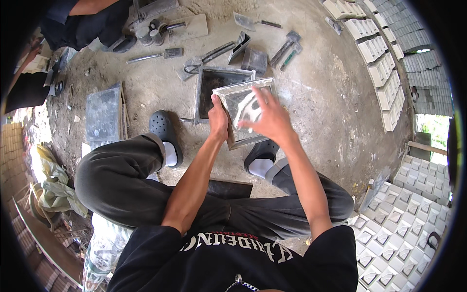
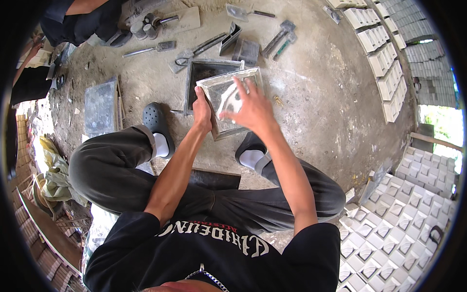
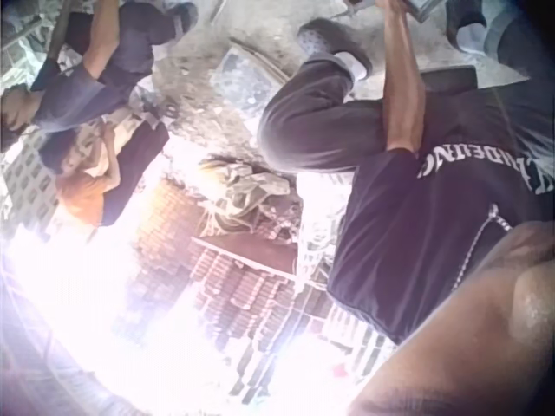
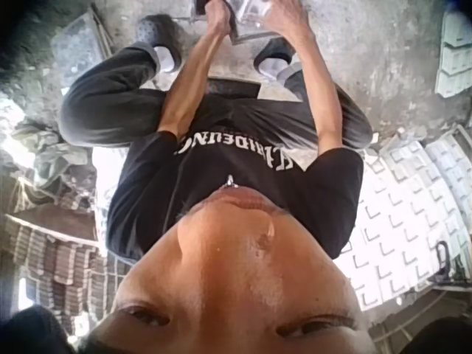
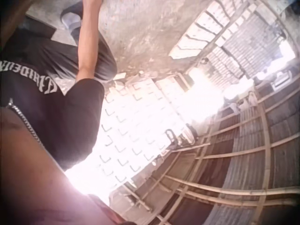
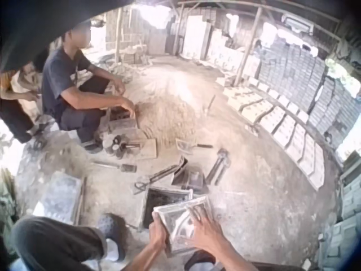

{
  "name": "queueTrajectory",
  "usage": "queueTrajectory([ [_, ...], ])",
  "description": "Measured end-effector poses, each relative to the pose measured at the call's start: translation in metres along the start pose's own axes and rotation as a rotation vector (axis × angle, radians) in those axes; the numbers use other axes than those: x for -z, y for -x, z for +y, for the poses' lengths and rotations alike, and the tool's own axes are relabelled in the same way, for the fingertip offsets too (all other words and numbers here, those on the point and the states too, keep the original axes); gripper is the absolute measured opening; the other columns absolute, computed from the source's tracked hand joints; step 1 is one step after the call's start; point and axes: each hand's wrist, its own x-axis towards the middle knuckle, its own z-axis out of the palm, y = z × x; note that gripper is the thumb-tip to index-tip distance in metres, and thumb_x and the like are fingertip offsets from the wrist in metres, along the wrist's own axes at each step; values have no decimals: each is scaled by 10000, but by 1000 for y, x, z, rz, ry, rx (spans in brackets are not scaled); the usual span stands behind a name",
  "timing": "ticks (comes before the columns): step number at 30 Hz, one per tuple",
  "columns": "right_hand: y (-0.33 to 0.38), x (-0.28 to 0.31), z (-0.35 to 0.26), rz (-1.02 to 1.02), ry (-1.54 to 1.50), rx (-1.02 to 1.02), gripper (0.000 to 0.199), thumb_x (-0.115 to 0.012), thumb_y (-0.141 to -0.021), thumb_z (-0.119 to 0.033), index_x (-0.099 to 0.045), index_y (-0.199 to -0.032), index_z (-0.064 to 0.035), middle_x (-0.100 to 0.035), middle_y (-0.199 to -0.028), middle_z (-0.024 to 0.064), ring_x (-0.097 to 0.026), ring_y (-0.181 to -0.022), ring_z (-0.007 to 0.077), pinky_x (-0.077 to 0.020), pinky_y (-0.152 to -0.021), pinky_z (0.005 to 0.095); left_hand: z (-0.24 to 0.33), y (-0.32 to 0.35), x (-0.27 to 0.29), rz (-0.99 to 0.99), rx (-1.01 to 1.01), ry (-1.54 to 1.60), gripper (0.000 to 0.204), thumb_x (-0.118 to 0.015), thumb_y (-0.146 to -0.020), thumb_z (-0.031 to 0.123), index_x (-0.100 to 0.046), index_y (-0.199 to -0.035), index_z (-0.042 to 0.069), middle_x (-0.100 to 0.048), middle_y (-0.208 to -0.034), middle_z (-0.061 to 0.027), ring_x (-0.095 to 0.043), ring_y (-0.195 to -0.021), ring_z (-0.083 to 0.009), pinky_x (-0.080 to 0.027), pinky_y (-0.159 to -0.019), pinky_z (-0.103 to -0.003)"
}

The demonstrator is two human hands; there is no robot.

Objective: The person prepares a mold by wiping its interior, places decorative inserts inside, and then fills the mold with a concrete mixture using a trowel.

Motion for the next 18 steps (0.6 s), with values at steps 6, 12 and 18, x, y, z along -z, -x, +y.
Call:
queueTrajectory([
  [6, -5, -31, -10, -84, 17, 48, 1364, -870, -480, -618, -112, -1551, -243, -173, -1508, 251, -291, -1363, 467, -393, -1050, 553, 2, -6, 9, 42, -79, -72, 796, -298, -998, 619, -648, -970, -95, -576, -719, -82, -487, -689, -172, -424, -654, -380],
  [12, -9, -54, -4, -151, -126, 35, 1287, -891, -523, -449, -129, -1544, -272, -181, -1439, 302, -266, -1316, 544, -366, -1063, 569, 5, -1, 13, 87, -101, -184, 781, -301, -1005, 600, -636, -877, -93, -548, -658, -60, -457, -649, -153, -411, -625, -361],
  [18, -12, -75, -5, -143, -162, 4, 1244, -882, -518, -413, -179, -1532, -260, -181, -1426, 340, -275, -1299, 563, -347, -1071, 576, -4, -16, 26, 38, -141, -251, 806, -295, -1002, 603, -634, -900, -120, -597, -720, -124, -518, -706, -201, -434, -692, -387],
])
